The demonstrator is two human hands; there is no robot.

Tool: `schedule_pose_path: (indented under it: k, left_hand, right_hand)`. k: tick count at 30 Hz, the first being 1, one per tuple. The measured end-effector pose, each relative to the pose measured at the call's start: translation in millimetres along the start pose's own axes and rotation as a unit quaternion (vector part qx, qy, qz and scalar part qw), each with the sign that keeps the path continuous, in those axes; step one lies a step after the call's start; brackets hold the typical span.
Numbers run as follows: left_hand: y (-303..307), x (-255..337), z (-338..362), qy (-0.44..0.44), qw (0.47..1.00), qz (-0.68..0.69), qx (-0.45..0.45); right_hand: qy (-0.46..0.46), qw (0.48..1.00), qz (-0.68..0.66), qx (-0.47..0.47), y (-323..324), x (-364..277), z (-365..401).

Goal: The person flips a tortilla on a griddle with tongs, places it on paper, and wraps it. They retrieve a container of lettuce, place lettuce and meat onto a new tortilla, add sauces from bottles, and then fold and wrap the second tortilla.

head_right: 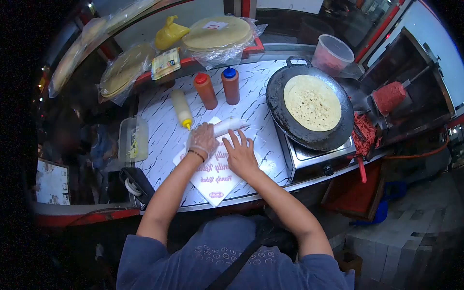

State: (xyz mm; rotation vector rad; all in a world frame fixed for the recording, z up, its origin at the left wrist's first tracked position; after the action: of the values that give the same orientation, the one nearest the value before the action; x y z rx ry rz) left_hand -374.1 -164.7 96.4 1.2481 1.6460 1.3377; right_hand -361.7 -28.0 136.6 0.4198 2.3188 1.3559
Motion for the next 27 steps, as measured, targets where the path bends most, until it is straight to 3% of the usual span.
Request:
schedule_pose_path:
  k: [1,3,5,7,8,9,10,11,13,15,16,17,19,20,21,23,25,26,27]
  left_hand:
    - [-10.8,-3.1,-7.3,0.009,0.998,0.015,-0.064]
    - [-21.4,-12.1,-16.8,0.020,0.997,0.048,-0.065]
    - [-30.8,-13.2,-5.9,0.057,0.974,0.119,-0.186]
    - [-22.4,-15.1,17.6,0.044,0.966,0.180,-0.181]
    - [-25.6,-6.2,35.5,0.045,0.898,0.379,-0.219]
    - [-22.3,3.1,53.2,0.045,0.789,0.562,-0.245]
    - [-16.6,8.4,75.6,0.082,0.696,0.646,-0.304]
    - [-2.8,15.3,98.0,0.118,0.588,0.718,-0.353]
    - [20.8,15.0,122.2,0.145,0.564,0.744,-0.328]
    - [53.5,-0.3,129.5,0.186,0.528,0.803,-0.204]
    - [52.6,-15.6,139.0,0.196,0.569,0.780,-0.172]
    - [57.3,-28.7,151.3,0.215,0.569,0.778,-0.155]
    - [81.6,-54.7,172.0,0.224,0.567,0.786,-0.099]
    - [99.8,-64.0,183.0,0.252,0.531,0.805,-0.078]
    - [112.6,-75.6,195.3,0.263,0.530,0.804,-0.062]
    - [140.5,-91.3,216.2,0.223,0.514,0.828,-0.026]
    - [147.6,-106.8,238.6,0.245,0.547,0.800,-0.025]
    - [157.5,-115.2,246.6,0.256,0.542,0.801,0.004]
    - [168.2,-121.9,252.5,0.265,0.537,0.800,0.032]
  right_hand:
    - [0.002,1.000,0.001,-0.001,4.7,-1.2,6.7]
    - [0.021,0.998,-0.053,0.003,11.3,-10.1,18.9]
    - [0.010,0.995,-0.098,0.017,13.7,-15.4,24.8]
    - [-0.186,0.943,-0.265,0.075,10.8,8.1,30.7]
    - [-0.281,0.890,-0.345,0.100,3.4,17.4,38.7]
    - [-0.280,0.889,-0.348,0.096,-0.9,12.4,36.7]
    - [-0.319,0.780,-0.533,0.075,-19.1,7.2,32.4]
    - [-0.343,0.633,-0.692,0.047,-32.0,-7.4,24.1]
    - [-0.304,0.640,-0.706,0.017,-17.8,-30.6,6.9]
    - [-0.283,0.678,-0.679,0.009,-17.2,-49.7,-4.7]
    - [-0.268,0.678,-0.685,-0.007,-13.1,-68.7,-12.0]
    - [-0.234,0.679,-0.696,-0.022,-11.9,-88.5,-18.5]
    - [-0.260,0.587,-0.763,-0.082,-39.4,-117.6,-20.3]
    - [-0.295,0.475,-0.825,-0.087,-58.6,-136.8,-19.3]
    - [-0.291,0.471,-0.826,-0.105,-73.2,-155.6,-17.7]
    - [-0.184,0.725,-0.565,-0.347,-123.6,-206.8,16.6]
    - [0.079,0.692,-0.669,-0.260,-158.4,-272.5,41.0]
    - [0.080,0.690,-0.670,-0.261,-158.8,-289.4,44.8]
    - [0.020,0.697,-0.662,-0.276,-162.5,-300.0,43.9]
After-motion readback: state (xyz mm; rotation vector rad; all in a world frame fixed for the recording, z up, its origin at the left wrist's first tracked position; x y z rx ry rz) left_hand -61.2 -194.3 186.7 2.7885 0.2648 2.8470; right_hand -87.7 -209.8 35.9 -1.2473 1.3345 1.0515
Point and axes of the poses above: each hand's wrist, its own z-axis away from the middle knuckle, its own y-axis out of the back of the hand, x = y × z, the point moved 10 cm from there along -z, towards the middle knuckle, and after that the axes turned 9 degrees about x, right-handed, at the moved point
